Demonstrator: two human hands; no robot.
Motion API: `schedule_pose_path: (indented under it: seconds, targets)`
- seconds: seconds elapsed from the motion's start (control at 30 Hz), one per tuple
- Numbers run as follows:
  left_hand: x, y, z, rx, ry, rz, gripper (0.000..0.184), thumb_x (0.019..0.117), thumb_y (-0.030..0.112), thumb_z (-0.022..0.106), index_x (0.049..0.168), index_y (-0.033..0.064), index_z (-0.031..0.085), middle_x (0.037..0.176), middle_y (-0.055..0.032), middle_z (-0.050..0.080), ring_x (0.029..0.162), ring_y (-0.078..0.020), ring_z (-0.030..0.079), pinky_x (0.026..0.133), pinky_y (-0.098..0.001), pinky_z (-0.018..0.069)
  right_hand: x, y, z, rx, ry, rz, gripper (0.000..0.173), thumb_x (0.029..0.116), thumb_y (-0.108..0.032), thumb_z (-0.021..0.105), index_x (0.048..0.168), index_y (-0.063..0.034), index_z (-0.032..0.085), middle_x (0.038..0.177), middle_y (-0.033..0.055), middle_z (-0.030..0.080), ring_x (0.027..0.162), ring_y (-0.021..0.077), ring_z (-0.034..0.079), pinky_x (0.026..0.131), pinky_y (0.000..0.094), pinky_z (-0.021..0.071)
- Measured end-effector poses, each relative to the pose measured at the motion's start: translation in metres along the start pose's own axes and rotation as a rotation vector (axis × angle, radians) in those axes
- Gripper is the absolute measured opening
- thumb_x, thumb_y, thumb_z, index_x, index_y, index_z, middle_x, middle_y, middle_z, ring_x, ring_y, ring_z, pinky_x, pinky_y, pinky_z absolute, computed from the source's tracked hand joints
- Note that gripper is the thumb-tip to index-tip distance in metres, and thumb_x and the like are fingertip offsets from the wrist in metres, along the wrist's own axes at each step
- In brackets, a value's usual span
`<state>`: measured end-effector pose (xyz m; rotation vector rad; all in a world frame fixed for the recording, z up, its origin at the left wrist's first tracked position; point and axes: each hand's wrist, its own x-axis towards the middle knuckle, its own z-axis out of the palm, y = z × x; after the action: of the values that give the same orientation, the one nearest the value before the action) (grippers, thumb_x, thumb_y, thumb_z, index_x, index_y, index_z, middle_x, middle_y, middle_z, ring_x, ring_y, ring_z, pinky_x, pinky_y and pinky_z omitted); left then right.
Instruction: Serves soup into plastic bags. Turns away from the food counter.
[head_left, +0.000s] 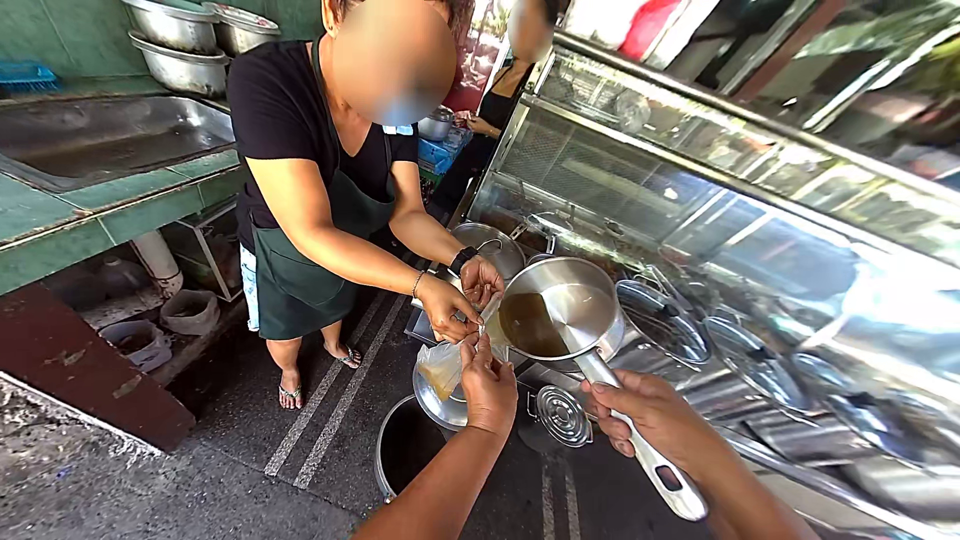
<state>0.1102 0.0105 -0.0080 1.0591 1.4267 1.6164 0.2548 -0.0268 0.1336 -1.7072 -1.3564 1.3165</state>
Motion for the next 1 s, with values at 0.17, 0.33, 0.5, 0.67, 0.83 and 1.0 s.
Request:
schedule_pose_path:
  seconds: [0.17, 0.33, 0.5, 0.67, 0.83, 1.0]
  targets:
    - [0.001, 0.000, 0.004, -0.029, 0.007, 0.007, 0.051, 0.0884, -0.002, 0.071, 0.138, -0.0062, 0.059, 0.138, -0.0218, 0.052, 0.080, -0.0121, 0.063, 0.075, -0.0237, 0.0562, 0.000, -0.006, 0.001, -0.037, 0.024, -0.005, 0.015, 0.1059, -0.004, 0.046, 0.098, -0.0022, 0.058, 0.065, 0.0022, 0.056, 0.041, 0.0071, 0.049, 0.039, 0.0198, 0.0476]
    - [0.002, 0.001, 0.005, -0.016, 0.007, -0.001, 0.052, 0.0882, -0.002, 0.071, 0.139, -0.0058, 0.059, 0.137, -0.0209, 0.053, 0.079, -0.0118, 0.062, 0.075, -0.0235, 0.0556, -0.001, -0.009, 0.003, -0.077, 0.060, -0.007, 0.014, 0.1060, -0.003, 0.047, 0.097, -0.0020, 0.058, 0.066, 0.0029, 0.056, 0.041, 0.0074, 0.049, 0.040, 0.0201, 0.0482]
    - [0.003, 0.005, 0.005, -0.010, -0.001, -0.015, 0.052, 0.0885, -0.002, 0.071, 0.139, -0.0059, 0.058, 0.137, -0.0211, 0.052, 0.079, -0.0115, 0.062, 0.075, -0.0233, 0.0559, 0.001, -0.010, 0.005, -0.104, 0.076, -0.018, 0.014, 0.1059, -0.003, 0.048, 0.096, -0.0021, 0.058, 0.066, 0.0035, 0.057, 0.041, 0.0083, 0.050, 0.040, 0.0210, 0.0487]
    - [0.006, 0.006, 0.005, -0.010, 0.003, -0.004, 0.051, 0.0888, -0.002, 0.070, 0.138, -0.0058, 0.059, 0.135, -0.0202, 0.053, 0.078, -0.0118, 0.061, 0.074, -0.0236, 0.0556, 0.002, -0.008, 0.007, -0.160, 0.086, -0.042, 0.013, 0.1056, -0.005, 0.049, 0.095, -0.0035, 0.056, 0.067, 0.0033, 0.058, 0.042, 0.0089, 0.051, 0.041, 0.0215, 0.0490]
    - [0.007, 0.008, 0.006, 0.014, 0.013, -0.007, 0.052, 0.0879, -0.002, 0.072, 0.138, -0.0050, 0.060, 0.133, -0.0193, 0.053, 0.078, -0.0118, 0.061, 0.074, -0.0237, 0.0555, 0.001, -0.010, 0.010, -0.201, 0.087, -0.071, 0.013, 0.1057, -0.005, 0.048, 0.095, -0.0037, 0.056, 0.066, 0.0031, 0.059, 0.042, 0.0088, 0.052, 0.040, 0.0217, 0.0491]
    - [0.007, 0.009, 0.006, 0.006, 0.012, -0.010, 0.052, 0.0882, -0.002, 0.071, 0.138, -0.0054, 0.059, 0.133, -0.0196, 0.054, 0.079, -0.0118, 0.061, 0.075, -0.0234, 0.0556, 0.003, -0.008, 0.013, -0.243, 0.103, -0.090, 0.015, 0.1058, -0.005, 0.047, 0.093, -0.0044, 0.055, 0.065, 0.0029, 0.059, 0.042, 0.0090, 0.052, 0.041, 0.0218, 0.0488]
